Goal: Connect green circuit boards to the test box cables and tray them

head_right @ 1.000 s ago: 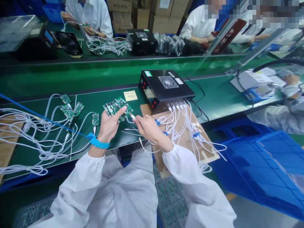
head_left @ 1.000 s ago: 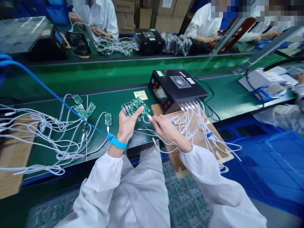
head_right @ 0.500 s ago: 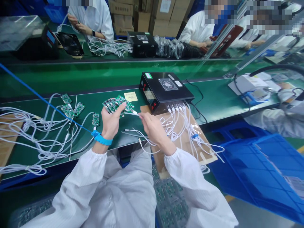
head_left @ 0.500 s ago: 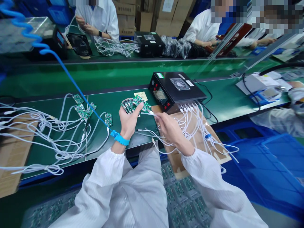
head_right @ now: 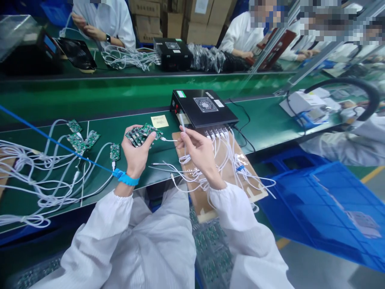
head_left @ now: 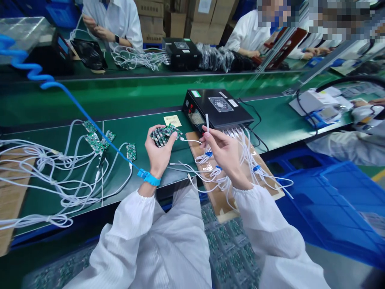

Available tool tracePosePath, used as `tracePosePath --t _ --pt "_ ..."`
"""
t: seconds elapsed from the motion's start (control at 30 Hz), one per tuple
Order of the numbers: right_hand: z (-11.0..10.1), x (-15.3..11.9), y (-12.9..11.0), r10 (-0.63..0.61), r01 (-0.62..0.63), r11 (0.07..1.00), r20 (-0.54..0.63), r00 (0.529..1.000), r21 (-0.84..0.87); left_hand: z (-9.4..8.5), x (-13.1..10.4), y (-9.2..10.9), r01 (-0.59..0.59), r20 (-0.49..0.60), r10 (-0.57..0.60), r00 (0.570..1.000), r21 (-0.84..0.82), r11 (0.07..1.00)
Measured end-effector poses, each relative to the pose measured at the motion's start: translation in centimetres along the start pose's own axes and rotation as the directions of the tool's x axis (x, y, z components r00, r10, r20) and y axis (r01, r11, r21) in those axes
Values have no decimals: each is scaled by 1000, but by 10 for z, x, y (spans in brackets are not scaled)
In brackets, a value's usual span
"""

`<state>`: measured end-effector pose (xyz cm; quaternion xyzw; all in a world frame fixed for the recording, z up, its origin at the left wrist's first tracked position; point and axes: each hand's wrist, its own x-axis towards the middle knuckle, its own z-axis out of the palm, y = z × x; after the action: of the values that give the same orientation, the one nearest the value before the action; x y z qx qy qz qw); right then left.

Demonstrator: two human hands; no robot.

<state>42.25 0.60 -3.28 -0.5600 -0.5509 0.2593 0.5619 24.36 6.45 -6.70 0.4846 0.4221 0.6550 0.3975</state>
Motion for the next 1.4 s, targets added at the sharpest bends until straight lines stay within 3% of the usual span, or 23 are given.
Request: tracePosePath --t 0.17,0.3,0.47,0.63,1.17,1.4 --pt "27 -2 1 -117 118 991 12 993 -62 6 -9 3 -24 -1 24 1000 44 999" --pt "45 -7 2 -238 225 961 -66 969 -159 8 -12 1 -24 -6 24 1000 39 999" --pt "52 -11 5 -245 243 960 0 970 -140 6 -14 0 -2 1 2 1000 29 1000" --pt "57 -14 1 -369 365 908 21 929 -204 6 -15 -1 -38 11 38 999 25 999" --pt "71 -17 -2 -412 394 881 -17 911 -261 10 -26 0 -22 25 21 999 40 999" --pt "74 -18 0 -399 370 889 -59 915 -270 15 -28 -2 -71 46 68 997 74 995"
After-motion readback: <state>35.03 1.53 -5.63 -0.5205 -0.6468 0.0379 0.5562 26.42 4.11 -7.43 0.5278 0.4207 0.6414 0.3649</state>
